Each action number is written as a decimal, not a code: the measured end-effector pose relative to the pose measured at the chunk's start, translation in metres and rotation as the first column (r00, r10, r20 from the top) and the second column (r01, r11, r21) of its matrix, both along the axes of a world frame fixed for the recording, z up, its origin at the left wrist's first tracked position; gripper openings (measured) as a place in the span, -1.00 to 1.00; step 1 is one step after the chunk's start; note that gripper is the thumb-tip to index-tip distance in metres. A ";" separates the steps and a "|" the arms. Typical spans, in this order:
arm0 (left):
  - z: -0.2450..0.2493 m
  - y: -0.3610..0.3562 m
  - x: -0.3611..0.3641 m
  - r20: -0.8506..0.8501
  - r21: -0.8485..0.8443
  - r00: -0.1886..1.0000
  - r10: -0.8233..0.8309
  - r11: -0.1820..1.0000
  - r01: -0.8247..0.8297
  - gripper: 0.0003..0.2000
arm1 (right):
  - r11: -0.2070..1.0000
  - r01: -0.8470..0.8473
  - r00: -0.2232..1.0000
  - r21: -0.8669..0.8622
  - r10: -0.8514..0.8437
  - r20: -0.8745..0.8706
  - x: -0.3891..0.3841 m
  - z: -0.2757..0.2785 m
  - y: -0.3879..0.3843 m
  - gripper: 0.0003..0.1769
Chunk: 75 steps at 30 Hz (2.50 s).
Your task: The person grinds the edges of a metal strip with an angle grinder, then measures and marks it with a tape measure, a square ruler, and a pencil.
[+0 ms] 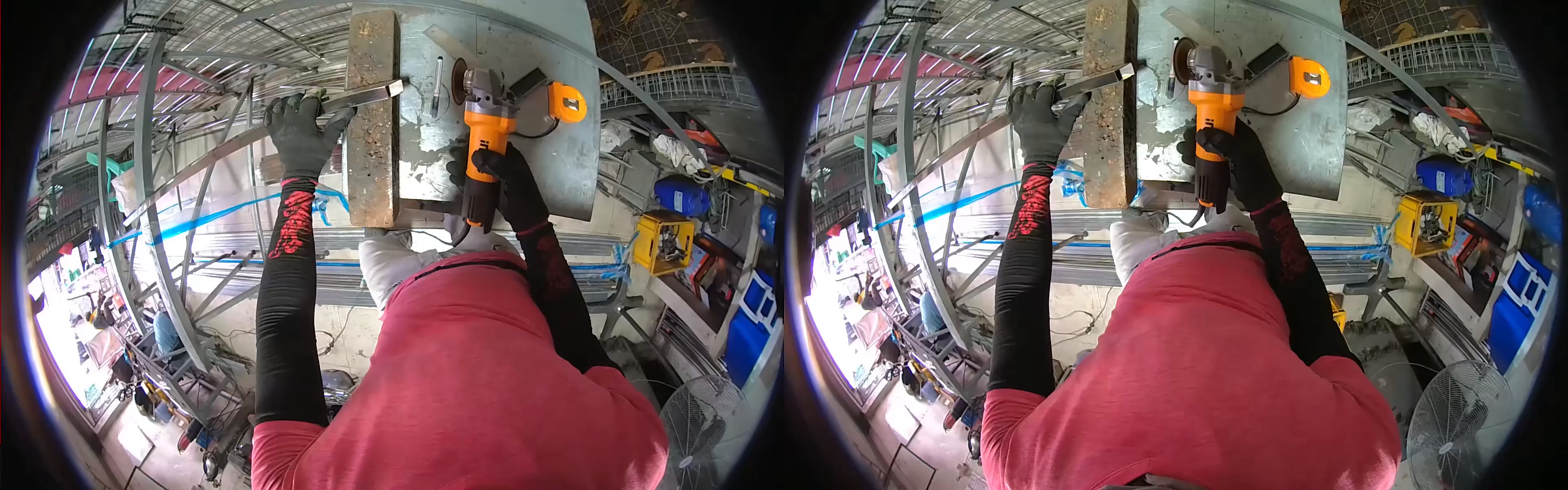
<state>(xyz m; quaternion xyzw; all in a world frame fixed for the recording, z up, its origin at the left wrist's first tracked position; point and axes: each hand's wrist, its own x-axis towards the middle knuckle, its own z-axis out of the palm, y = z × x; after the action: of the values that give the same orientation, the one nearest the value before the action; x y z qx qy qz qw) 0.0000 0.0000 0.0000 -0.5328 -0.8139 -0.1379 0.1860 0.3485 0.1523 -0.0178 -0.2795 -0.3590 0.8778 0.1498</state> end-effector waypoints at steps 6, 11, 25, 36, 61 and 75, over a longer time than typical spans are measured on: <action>0.012 0.004 -0.007 0.096 0.089 0.990 -0.106 0.991 0.097 -0.44 | 0.994 -0.036 0.994 -0.100 0.046 0.100 -0.016 0.012 -0.014 -0.51; 0.025 0.012 -0.016 0.277 -0.143 0.961 -0.017 0.988 0.059 -0.40 | 0.987 -0.082 0.988 -0.141 0.099 0.115 -0.020 0.002 -0.023 -0.47; 0.005 0.035 -0.008 0.270 -0.092 0.929 0.254 0.967 -0.238 -0.38 | 0.991 -0.081 0.973 -0.105 0.102 0.209 -0.029 0.015 -0.024 -0.44; 0.008 0.036 -0.008 0.275 -0.142 0.916 0.291 0.955 -0.261 -0.40 | 0.697 -0.225 0.963 0.681 0.051 0.266 -0.026 -0.019 -0.018 -0.55; 0.028 0.029 -0.002 0.273 0.379 0.953 -0.132 0.925 0.019 -0.61 | 0.818 0.018 0.970 0.575 -0.154 0.189 0.043 0.008 0.007 -0.57; -0.027 0.107 0.176 0.773 -0.079 0.631 0.071 0.997 -0.015 -0.64 | 0.554 0.120 0.923 0.823 -0.367 0.112 0.095 -0.005 -0.004 -0.54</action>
<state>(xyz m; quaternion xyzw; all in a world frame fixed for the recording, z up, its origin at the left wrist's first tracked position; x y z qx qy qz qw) 0.1756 0.1066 -0.0271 -0.4085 -0.8313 -0.3221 -0.1955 0.4438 0.1487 -0.0230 -0.3464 -0.6897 0.5434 0.3302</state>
